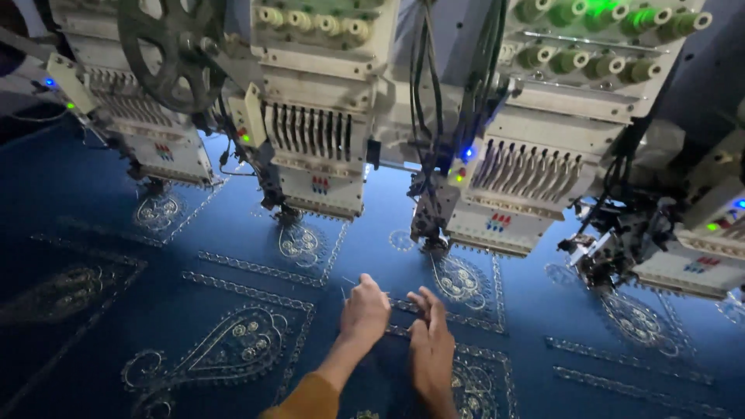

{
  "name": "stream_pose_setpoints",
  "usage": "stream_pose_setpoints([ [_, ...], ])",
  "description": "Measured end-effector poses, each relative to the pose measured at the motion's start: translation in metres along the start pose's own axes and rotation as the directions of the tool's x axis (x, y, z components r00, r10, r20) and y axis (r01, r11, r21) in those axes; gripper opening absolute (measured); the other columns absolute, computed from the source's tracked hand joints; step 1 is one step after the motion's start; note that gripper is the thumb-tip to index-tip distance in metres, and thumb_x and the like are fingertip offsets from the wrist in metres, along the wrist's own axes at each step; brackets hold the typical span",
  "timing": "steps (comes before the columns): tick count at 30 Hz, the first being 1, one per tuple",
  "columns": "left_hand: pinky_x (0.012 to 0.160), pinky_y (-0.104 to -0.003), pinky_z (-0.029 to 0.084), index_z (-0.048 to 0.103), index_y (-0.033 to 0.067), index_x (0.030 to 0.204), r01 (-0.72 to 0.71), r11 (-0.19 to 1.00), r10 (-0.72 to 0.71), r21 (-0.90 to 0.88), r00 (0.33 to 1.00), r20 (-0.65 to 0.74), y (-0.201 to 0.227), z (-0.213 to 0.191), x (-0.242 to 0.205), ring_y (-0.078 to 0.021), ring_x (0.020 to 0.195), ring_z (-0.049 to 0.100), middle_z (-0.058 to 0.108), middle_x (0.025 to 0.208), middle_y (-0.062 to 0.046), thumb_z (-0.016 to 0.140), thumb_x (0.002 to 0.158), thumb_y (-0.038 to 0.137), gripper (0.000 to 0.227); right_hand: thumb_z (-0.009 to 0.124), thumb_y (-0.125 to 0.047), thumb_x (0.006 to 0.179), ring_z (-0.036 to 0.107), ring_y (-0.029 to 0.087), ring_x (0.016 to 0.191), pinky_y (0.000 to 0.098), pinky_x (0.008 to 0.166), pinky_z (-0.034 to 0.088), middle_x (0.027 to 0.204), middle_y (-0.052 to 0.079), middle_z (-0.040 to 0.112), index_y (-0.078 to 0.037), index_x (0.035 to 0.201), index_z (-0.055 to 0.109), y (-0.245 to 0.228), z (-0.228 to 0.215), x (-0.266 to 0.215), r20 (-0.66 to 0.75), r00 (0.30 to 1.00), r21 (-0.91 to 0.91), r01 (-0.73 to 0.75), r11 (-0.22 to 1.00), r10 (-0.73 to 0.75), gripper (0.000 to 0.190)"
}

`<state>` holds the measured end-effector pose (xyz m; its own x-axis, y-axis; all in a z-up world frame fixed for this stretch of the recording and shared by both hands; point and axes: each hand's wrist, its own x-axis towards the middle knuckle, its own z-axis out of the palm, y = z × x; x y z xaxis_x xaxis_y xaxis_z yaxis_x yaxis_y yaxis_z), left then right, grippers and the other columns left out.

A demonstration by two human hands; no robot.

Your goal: Operating and adjusting a multi-head industrial embroidery machine, including threading needles and checking fabric alignment.

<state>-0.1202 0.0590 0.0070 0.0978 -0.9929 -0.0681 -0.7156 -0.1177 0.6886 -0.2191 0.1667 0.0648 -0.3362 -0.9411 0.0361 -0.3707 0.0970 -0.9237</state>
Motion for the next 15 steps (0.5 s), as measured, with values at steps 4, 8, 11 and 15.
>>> stream_pose_setpoints([
  [4, 0.093, -0.058, 0.052, 0.053, 0.0082, 0.119, 0.107, 0.994, -0.107, 0.009, 0.982, 0.154, -0.003, -0.054, -0.052, -0.0478, 0.11, 0.067, 0.071, 0.115, -0.021, 0.039, 0.101, 0.017, 0.025, 0.042, -0.026, 0.087, 0.07, 0.018, 0.089, 0.0365, 0.085, 0.052, 0.144, -0.006, 0.071, -0.026, 0.148, 0.052, 0.001, -0.007, -0.001, 0.016, 0.997, 0.037, -0.08, 0.996, 0.08, 0.062],
  [8, 0.076, -0.053, 0.056, 0.051, 0.0024, 0.119, 0.135, 0.988, -0.144, 0.072, 0.979, 0.141, -0.018, -0.099, -0.076, -0.0418, 0.093, 0.071, 0.071, 0.108, -0.022, 0.036, 0.103, 0.016, 0.025, 0.042, -0.02, 0.086, 0.067, 0.017, 0.109, 0.0353, 0.096, 0.048, 0.142, -0.007, 0.071, -0.024, 0.148, 0.054, -0.011, -0.012, -0.01, 0.045, 0.984, 0.044, -0.172, 0.984, 0.17, 0.063],
  [11, 0.065, -0.035, 0.058, 0.056, 0.0005, 0.112, -0.007, 1.0, 0.007, 0.029, 1.0, 0.016, -0.02, -0.098, -0.068, -0.0258, 0.081, 0.067, 0.068, 0.098, -0.013, 0.038, 0.106, 0.008, 0.021, 0.044, -0.02, 0.088, 0.061, 0.014, 0.078, 0.031, 0.078, 0.05, 0.144, -0.009, 0.07, -0.027, 0.148, 0.053, -0.011, -0.02, -0.008, 0.096, 0.984, -0.029, -0.15, 0.988, 0.152, 0.062],
  [15, 0.105, -0.043, 0.048, 0.051, -0.0027, 0.142, -0.339, 0.935, 0.352, 0.105, 0.923, -0.153, -0.033, -0.044, -0.014, -0.0342, 0.124, 0.052, 0.055, 0.135, -0.021, 0.041, 0.1, 0.005, 0.043, 0.053, -0.008, 0.084, 0.054, 0.023, 0.14, 0.0404, 0.117, 0.04, 0.151, 0.0, 0.059, -0.028, 0.147, 0.052, 0.064, -0.005, -0.004, 0.132, 0.985, -0.243, 0.145, 0.959, -0.115, 0.066],
])
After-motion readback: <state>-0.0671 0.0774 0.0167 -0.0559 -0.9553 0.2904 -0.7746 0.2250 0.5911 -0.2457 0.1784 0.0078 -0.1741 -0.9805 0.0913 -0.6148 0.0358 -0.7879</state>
